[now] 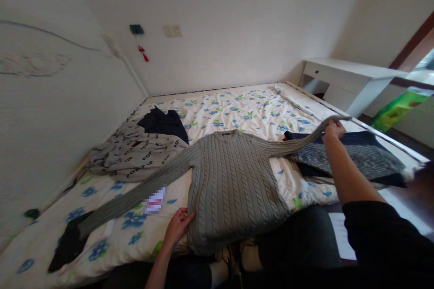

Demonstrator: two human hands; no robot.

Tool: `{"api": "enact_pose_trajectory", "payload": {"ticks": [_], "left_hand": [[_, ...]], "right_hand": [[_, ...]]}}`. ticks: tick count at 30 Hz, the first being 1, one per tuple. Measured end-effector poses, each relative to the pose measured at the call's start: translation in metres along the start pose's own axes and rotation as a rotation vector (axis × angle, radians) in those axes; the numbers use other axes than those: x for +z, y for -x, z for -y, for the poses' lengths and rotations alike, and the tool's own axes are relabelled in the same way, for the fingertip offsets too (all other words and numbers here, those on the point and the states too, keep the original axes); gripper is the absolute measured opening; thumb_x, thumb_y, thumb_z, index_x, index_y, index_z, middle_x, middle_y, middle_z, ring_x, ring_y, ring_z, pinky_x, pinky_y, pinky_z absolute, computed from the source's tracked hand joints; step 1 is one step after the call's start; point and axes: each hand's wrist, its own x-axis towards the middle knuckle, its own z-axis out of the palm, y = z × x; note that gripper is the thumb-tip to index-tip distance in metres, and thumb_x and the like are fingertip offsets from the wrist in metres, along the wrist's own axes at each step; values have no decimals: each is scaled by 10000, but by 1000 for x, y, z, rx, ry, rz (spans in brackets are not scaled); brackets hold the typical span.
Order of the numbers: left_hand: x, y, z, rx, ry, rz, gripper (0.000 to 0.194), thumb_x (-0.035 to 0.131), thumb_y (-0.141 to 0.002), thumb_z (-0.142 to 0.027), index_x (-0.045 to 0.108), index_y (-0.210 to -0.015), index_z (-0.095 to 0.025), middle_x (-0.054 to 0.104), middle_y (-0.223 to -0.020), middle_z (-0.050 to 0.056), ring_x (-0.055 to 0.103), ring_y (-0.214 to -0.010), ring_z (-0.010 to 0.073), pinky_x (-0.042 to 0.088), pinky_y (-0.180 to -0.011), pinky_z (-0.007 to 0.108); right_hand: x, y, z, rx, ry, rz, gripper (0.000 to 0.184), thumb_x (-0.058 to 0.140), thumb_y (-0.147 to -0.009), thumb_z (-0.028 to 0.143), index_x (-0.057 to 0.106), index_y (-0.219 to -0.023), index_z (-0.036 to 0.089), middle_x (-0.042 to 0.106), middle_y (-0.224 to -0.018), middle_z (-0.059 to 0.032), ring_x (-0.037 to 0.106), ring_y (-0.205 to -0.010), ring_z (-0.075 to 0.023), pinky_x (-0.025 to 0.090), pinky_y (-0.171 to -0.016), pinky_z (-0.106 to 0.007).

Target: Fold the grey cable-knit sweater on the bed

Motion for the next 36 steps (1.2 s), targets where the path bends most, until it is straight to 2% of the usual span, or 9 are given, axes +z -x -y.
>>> {"api": "enact_pose_trajectory", "payload": {"ticks": [2,6,9,12,16,22,27,31,36], "left_hand": [[-1,1,-1,-1,1,1,781,761,-585,-916,588,-966,-257,545,-555,-96,513,-488,162,389,-523,277],[-2,3,-4,10,11,-11,779,781,-572,-906,589,-959,-258,534,-554,-102,527,-498,166,394,-524,275],[-2,4,-6,10,-3,-18,790,774,-558,-922,594,-944,-256,526,-534,-101,520,-480,166,390,-515,276],[-1,4,-5,2,-25,-30,813,732,-563,-969,599,-935,-259,519,-536,-100,530,-472,169,398,-510,279],[-1,2,-2,-14,-95,-44,819,652,-634,-1017,618,-953,-264,542,-540,-82,584,-484,207,428,-512,304],[0,-9,-17,-81,-463,-221,556,552,-967,-742,688,-1167,-242,771,-780,43,790,-752,339,579,-704,416],[25,-42,-67,267,-797,-439,526,508,-1026,-382,626,-1459,-108,765,-1316,233,742,-1225,390,582,-1032,489],[52,-85,-103,494,-904,-371,508,532,-968,-196,713,-1437,-125,624,-1629,231,615,-1446,380,526,-1174,490],[66,-128,-109,482,-986,-221,657,506,-936,-102,686,-1568,-119,454,-1832,203,492,-1583,406,498,-1216,558]], "right_hand": [[51,41,0,-95,24,76,346,691,-1025,169,803,-1343,94,826,-1308,-162,757,-1187,-225,588,-1122,-386],[113,195,-34,-555,199,721,417,578,-1111,286,784,-1444,143,841,-1319,-127,714,-1328,-280,533,-1217,-458],[102,315,-83,-765,435,1277,494,629,-1080,240,718,-1559,161,729,-1582,-80,572,-1546,-253,389,-1354,-428],[57,375,-133,-829,702,1513,467,671,-1045,204,758,-1500,140,618,-1717,-53,396,-1679,-288,248,-1407,-417],[-2,358,-180,-747,927,1467,408,674,-1012,218,830,-1386,259,656,-1680,-7,374,-1690,-333,251,-1396,-447],[-51,272,-213,-629,1140,1090,552,525,-1118,407,681,-1616,230,482,-1808,-108,344,-1691,-384,223,-1397,-509],[-65,249,-229,-534,1212,962,682,478,-1135,489,494,-1776,254,383,-1867,-126,314,-1713,-390,214,-1392,-587],[-66,253,-237,-529,1192,898,710,478,-1131,506,476,-1783,225,382,-1862,-156,325,-1710,-379,237,-1388,-575],[-66,254,-244,-584,1206,883,714,477,-1123,506,508,-1765,196,422,-1837,-181,348,-1703,-400,243,-1386,-584]]}}
